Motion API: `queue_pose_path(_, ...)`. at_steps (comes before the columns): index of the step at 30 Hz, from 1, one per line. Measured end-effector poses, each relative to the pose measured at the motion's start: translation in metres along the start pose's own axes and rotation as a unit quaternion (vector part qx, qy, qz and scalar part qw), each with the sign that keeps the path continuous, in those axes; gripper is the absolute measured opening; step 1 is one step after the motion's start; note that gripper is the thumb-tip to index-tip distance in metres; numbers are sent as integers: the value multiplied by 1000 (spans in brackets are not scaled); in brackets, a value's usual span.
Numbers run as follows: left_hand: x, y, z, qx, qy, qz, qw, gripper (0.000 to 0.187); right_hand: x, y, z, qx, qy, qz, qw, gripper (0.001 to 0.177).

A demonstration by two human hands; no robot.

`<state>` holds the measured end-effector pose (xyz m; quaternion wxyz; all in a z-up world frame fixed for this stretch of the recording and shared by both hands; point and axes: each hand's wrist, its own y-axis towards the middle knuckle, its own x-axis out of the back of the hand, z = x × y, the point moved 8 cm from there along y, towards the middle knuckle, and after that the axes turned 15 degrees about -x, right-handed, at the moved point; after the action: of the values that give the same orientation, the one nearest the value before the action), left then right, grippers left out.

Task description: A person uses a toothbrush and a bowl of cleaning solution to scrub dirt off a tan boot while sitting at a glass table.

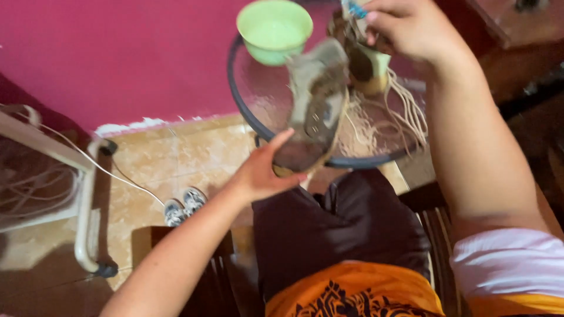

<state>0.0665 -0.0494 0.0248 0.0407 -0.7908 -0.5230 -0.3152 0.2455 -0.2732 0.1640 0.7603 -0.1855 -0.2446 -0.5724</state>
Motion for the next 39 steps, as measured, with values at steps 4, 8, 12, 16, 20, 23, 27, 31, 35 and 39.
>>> queue_pose_path(4,-15,-8,29,51,-30,-87,994,87,-19,-125,-11,163,7,1,987,25)
queue_pose_path(8,-22,-9,44,21,-79,-194,978,92,-65,-165,-91,75,55,-37,995,22)
queue_pose_path(12,-25,-10,43,42,-64,-213,974,90,-94,-192,-81,140,-23,-127,982,36)
queue_pose_path(16,-25,-12,39,48,-68,-216,973,88,-111,-205,-78,180,-26,-88,979,39)
queue_pose_path(20,-26,-12,44,27,-67,-220,973,85,-92,-177,-112,206,-100,-157,961,38)
queue_pose_path(23,-25,-10,49,5,-59,-221,974,83,-88,-183,-89,214,-112,-158,957,40)
queue_pose_path(27,-19,-8,54,-21,-66,-230,971,79,-104,-197,-84,266,-126,-117,949,40)
queue_pose_path(31,-20,-10,53,-27,-65,-226,971,79,-76,-157,-108,258,-137,-135,947,39)
queue_pose_path(35,-17,-8,52,-35,-61,-222,972,79,-79,-156,-100,264,-148,-144,942,36)
queue_pose_path(39,-17,-9,52,-50,-60,-229,970,78,-87,-163,-97,280,-172,-108,938,40)
